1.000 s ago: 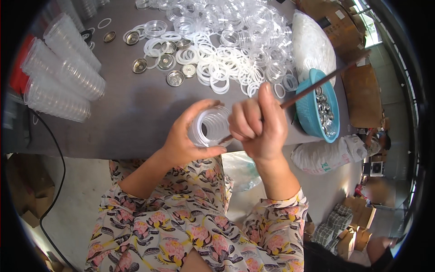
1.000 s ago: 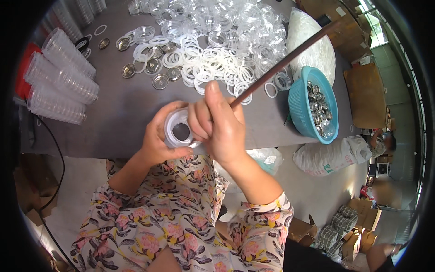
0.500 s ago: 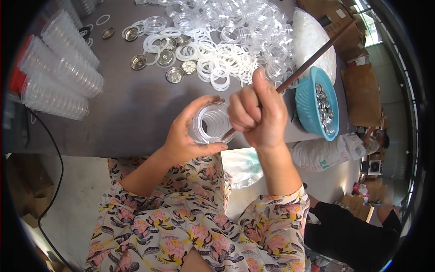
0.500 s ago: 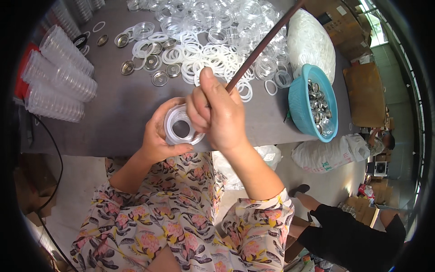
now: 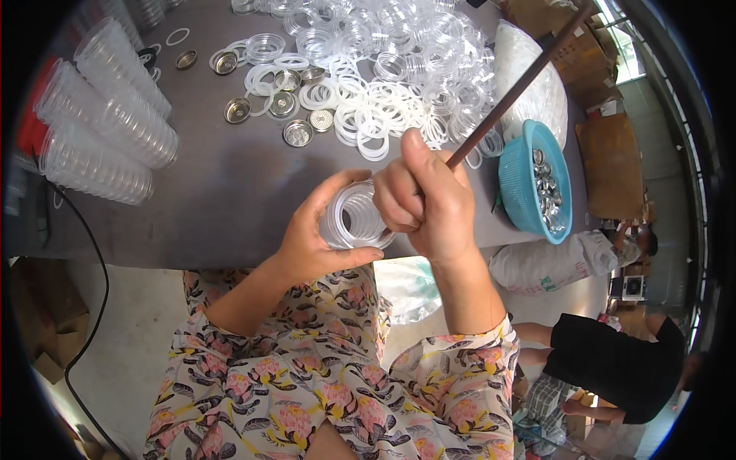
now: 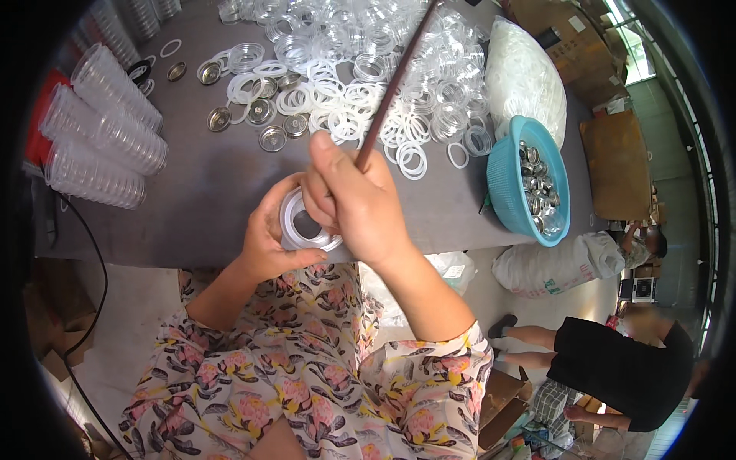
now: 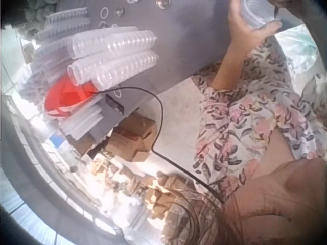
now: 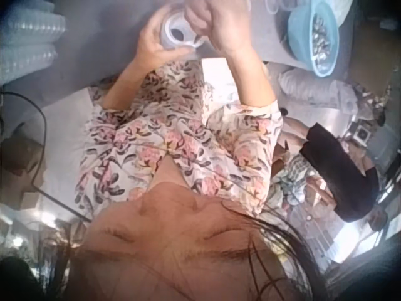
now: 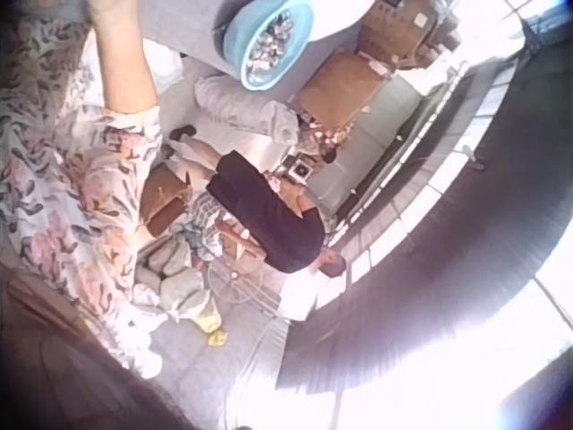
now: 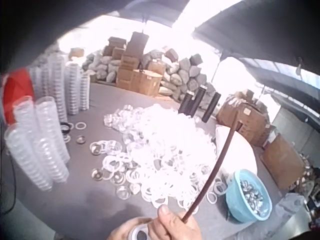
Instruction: The person assembles clear plastic cups by inserting white plastic rings into the rims. They use a thin wooden stick to press the rings securely into place. The person handles the cups one at a time, picking them from a stack, inserting the ring, and placing the finished unit back into a stack.
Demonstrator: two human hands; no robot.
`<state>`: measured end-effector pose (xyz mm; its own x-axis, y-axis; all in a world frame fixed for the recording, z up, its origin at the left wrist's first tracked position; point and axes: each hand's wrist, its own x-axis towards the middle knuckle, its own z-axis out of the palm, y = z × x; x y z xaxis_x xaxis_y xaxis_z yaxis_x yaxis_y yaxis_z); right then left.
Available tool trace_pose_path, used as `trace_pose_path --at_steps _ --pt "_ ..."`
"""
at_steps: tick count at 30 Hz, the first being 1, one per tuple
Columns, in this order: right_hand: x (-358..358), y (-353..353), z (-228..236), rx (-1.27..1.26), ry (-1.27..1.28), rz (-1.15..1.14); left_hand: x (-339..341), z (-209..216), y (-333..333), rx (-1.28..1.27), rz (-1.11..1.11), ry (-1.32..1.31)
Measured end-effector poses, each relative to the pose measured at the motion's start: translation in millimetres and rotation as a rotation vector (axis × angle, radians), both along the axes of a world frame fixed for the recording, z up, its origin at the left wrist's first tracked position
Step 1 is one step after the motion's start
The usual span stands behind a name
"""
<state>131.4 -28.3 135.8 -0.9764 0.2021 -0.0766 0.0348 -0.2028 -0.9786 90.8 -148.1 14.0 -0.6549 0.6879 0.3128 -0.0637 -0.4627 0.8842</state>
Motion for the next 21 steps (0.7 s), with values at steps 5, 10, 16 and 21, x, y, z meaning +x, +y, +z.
trace_pose_path --at_steps 5,10,16,21 --pt "-16 -13 -25 -0.254 0.309 -0.191 1 -6 1 0.026 -0.018 0.011" --pt "-11 0 -15 0.303 0.356 -0.568 -3 -6 -2 0.016 0.019 0.119" --pt "57 3 -47 0.934 0.311 -0.180 -5 -24 -6 -0.118 0.077 0.320" --pt "81 -1 -91 1.319 0.507 -0.214 3 -54 -17 -0.407 0.216 0.644"
